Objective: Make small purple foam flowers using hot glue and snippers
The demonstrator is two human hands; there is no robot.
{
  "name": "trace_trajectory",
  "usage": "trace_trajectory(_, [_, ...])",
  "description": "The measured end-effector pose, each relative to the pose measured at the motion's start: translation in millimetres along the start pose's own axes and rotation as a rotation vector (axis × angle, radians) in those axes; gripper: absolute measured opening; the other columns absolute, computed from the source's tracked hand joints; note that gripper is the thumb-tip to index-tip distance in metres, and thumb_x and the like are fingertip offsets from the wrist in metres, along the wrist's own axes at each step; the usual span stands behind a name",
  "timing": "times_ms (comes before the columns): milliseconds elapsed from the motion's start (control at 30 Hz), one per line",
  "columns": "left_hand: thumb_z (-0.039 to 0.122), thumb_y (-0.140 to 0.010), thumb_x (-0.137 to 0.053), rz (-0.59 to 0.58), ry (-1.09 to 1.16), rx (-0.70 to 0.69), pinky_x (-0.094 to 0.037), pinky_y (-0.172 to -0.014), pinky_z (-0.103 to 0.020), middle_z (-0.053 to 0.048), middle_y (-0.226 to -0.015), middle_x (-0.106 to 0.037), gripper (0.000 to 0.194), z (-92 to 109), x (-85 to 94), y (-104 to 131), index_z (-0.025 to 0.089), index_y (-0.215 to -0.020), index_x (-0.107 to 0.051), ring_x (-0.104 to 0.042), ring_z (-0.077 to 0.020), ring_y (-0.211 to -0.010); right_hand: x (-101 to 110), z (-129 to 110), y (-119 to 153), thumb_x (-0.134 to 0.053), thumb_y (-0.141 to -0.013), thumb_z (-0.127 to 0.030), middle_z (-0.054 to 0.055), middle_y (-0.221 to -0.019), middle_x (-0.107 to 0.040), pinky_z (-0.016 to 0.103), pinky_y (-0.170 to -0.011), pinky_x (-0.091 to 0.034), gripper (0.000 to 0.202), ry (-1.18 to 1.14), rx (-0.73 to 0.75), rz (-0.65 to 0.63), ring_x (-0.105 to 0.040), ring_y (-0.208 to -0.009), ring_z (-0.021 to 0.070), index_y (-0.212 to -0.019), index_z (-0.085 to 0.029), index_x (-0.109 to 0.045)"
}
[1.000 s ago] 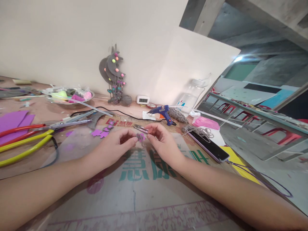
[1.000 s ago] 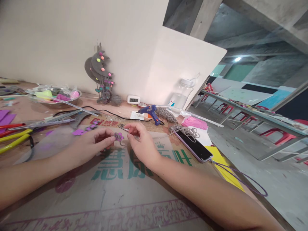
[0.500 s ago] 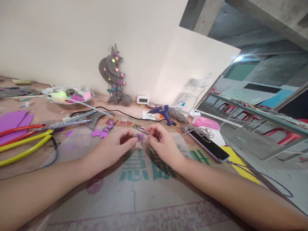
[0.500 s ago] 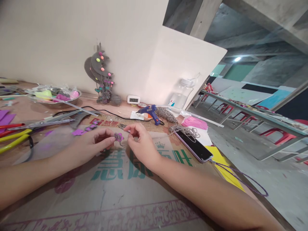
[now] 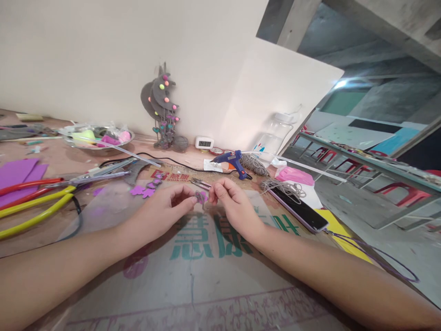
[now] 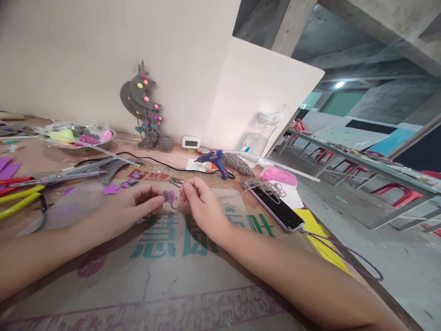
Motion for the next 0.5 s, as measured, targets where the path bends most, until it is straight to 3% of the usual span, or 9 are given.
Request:
trace_trajectory(100, [0.036, -0.084, -0.043, 0.0, -0.002, -0.003, -0.036, -0.055, -0.022, 0.004, -0.065, -0.05, 0.021, -0.8, -0.1, -0.4, 0.019, -0.075, -0.053, -0.047, -0.0112, -0.059, 0.0, 1.4, -0.4, -0.039, -0.09, -0.031, -0.002, -0.068, -0.049, 0.024, -0.066, -0.039, 0.023, 0.029, 0.002, 0.003, -0.047, -0.066, 0.0105, -0.072, -0.018, -0.048])
trace_trajectory(300, [0.036, -0.084, -0.042, -0.001, 0.019, -0.005, -0.035, -0.054, -0.022, 0.004, -0.064, -0.048, 0.022, 0.4, 0.1, -0.7, 0.019, -0.074, -0.053, -0.045, -0.011, -0.059, -2.6, 5.1, 0.0, -0.047, -0.086, -0.034, -0.002, -0.07, -0.051, 0.023, -0.062, -0.039, 0.016, -0.063, -0.081, -0.024, -0.049, -0.065, 0.0105, -0.087, -0.019, -0.052])
trace_trajectory(500, [0.036, -0.082, -0.043, 0.009, 0.006, 0.015, -0.036, -0.053, -0.022, 0.003, -0.065, -0.05, 0.021, 0.5, 1.4, -0.4, 0.019, -0.074, -0.053, -0.046, -0.0112, -0.057, -7.3, 2.7, 0.4, -0.055, -0.079, -0.033, -0.003, -0.066, -0.052, 0.023, -0.06, -0.038, 0.015, -0.05, -0.112, -0.101, -0.047, -0.061, 0.0096, -0.077, -0.017, -0.056])
Point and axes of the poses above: each hand's wrist, its own y-axis away from the middle knuckle, its own x-axis out of the back of the hand, z = x × y, the point moved 3 cm from there along -y, towards the middle knuckle
